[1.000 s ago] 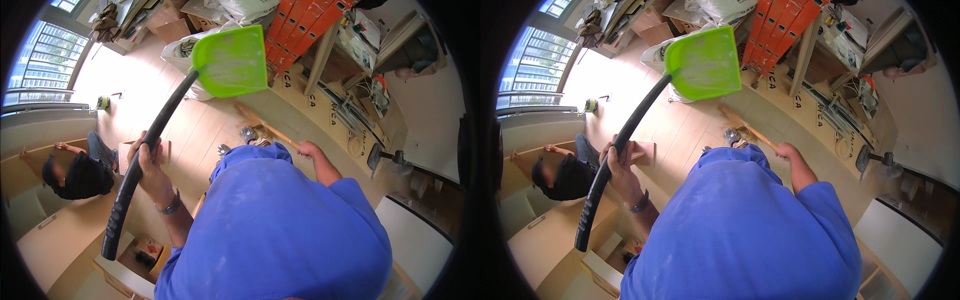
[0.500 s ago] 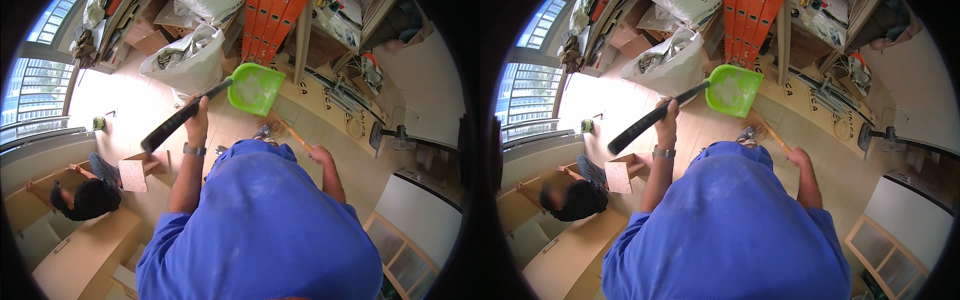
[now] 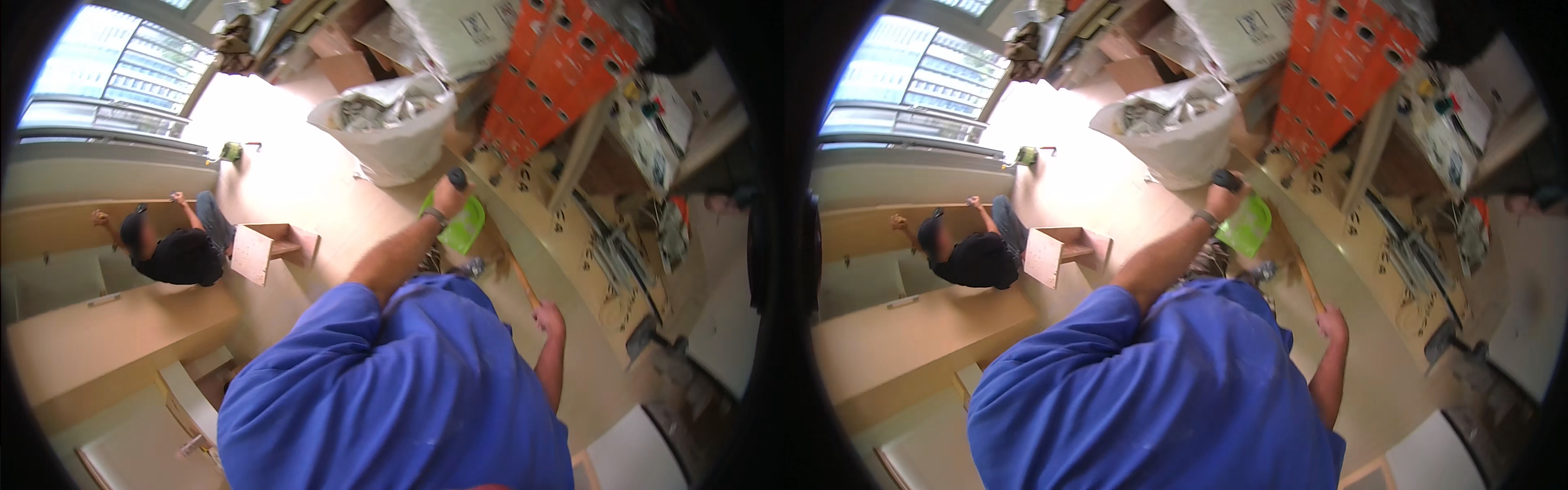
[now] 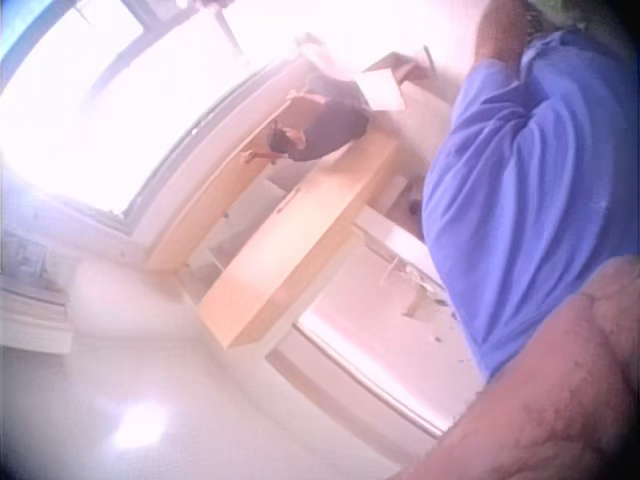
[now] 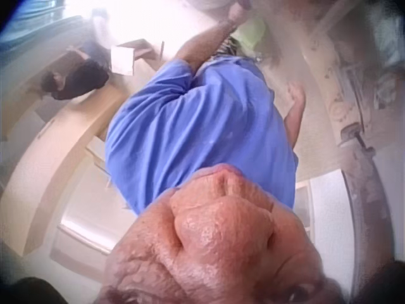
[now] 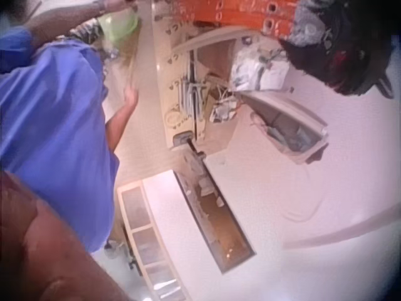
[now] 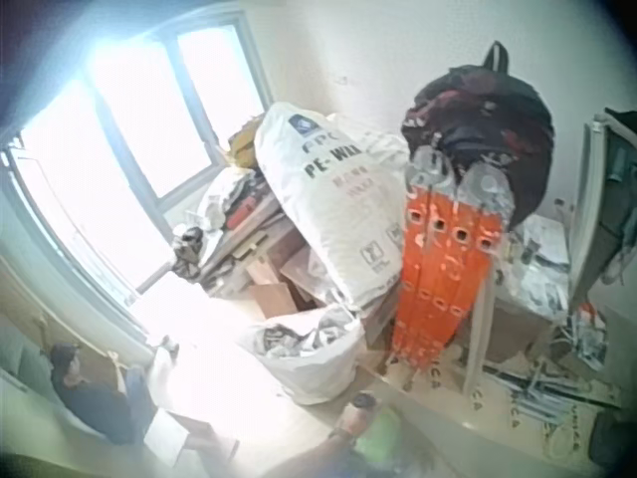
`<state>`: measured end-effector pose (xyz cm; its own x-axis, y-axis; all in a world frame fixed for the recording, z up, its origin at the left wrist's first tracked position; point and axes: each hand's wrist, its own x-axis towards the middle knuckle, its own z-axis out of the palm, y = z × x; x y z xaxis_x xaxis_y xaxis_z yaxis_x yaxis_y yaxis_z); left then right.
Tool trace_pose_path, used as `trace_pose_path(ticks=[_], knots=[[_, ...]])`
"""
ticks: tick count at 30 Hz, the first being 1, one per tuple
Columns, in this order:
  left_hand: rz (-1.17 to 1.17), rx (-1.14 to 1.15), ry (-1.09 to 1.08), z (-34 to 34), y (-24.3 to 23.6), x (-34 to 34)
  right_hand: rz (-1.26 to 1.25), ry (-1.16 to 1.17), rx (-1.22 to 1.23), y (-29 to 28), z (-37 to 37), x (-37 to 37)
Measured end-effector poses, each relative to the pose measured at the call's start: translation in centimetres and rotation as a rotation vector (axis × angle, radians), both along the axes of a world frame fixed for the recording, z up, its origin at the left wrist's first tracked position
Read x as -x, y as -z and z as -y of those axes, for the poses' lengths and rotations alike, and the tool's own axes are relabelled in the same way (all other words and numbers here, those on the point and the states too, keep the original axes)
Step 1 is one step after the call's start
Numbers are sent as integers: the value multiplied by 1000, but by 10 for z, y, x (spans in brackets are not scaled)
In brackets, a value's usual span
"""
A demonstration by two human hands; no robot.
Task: The person kneels on the floor and uses a grout float to press white grout into the joints between light-colored floor tiles. They repeatedly scoop grout from a small white cup, spread it across the tile surface, and wipe excess grout with a cloth. Another person works in the background assembling furniture.
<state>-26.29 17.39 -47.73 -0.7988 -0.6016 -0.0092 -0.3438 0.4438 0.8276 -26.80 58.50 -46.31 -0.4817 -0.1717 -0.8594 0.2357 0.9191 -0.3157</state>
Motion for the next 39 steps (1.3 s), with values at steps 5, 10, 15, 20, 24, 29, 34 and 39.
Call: trace_pose_path(ticks=[5,10,15,20,24,29,34,39], knots=[[41,-228,-66,5,6,23,9,70,-52,-28,22,36],[119,-295,-57,18,26,33,-9,-18,-136,-78,66,80],[80,-353,-166,10,63,52,-243,-189,-210,-64,61,118],[173,-512,-286,16,93,63,-456,-466,-256,-21,61,165],[263,-553,-387,13,117,63,-336,-326,-368,-25,136,198],[277,-777,-515,9,148,43,-668,-212,-104,19,163,234],[258,-603,-314,0,95,33,-442,210,271,50,146,301],[387,-470,-86,27,45,-76,-467,304,408,24,167,308]])
